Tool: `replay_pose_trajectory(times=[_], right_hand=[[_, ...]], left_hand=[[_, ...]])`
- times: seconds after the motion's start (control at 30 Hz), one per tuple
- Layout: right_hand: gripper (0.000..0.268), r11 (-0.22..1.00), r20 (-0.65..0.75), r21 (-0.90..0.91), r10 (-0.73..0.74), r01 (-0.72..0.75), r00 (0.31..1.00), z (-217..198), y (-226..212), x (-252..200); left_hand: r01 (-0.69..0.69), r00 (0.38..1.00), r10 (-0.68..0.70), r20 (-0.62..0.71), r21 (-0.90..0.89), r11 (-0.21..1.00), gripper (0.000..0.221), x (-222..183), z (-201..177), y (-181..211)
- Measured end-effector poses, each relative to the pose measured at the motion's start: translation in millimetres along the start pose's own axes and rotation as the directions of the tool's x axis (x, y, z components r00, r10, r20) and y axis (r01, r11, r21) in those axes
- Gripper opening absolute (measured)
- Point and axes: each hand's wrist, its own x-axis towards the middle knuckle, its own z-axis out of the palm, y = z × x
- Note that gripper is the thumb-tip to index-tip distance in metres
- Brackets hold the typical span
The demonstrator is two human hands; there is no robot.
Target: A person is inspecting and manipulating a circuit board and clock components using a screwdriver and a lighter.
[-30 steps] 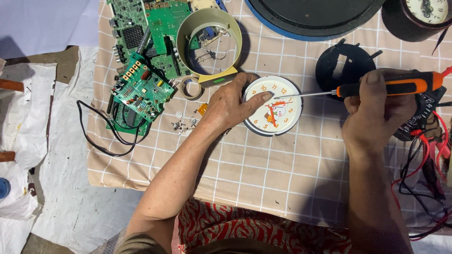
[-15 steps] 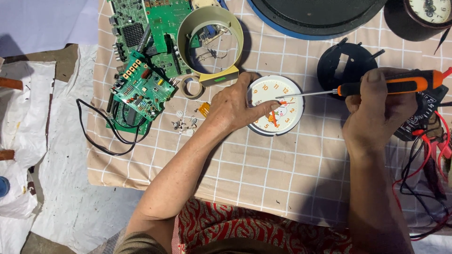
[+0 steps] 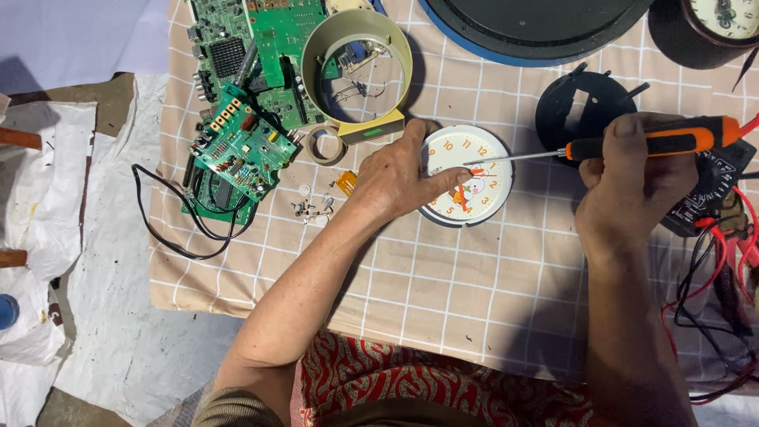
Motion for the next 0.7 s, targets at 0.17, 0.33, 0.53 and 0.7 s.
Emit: replay_pose_trajectory(times=[0.17,0.33,0.53,0.7], right_hand=[[0.032,0.998,-0.052,0.066,0.024,-0.020,0.998,1.9,2.6,2.0],[0.023,0.999,-0.041,0.053,-0.004,0.006,0.999,-2.4,5.5,3.5],[0.027,0.991,-0.041,0.132,-0.011,0.016,0.999,-1.8,5.0,5.8],[0.024,0.985,-0.118,0.171,-0.013,0.033,0.993,-2.1,4.1,10.5]], left_hand=[[0.014,1.000,-0.014,0.002,-0.002,1.000,0.080,1.7,-2.3,-0.4],[0.039,0.999,-0.038,0.028,-0.056,0.998,0.086,-0.1,-9.1,2.7],[0.024,0.999,-0.019,0.032,-0.174,0.984,0.075,-5.0,-20.7,6.9],[-0.019,1.000,0.021,0.005,-0.262,0.965,0.069,3.4,-15.4,-4.5]])
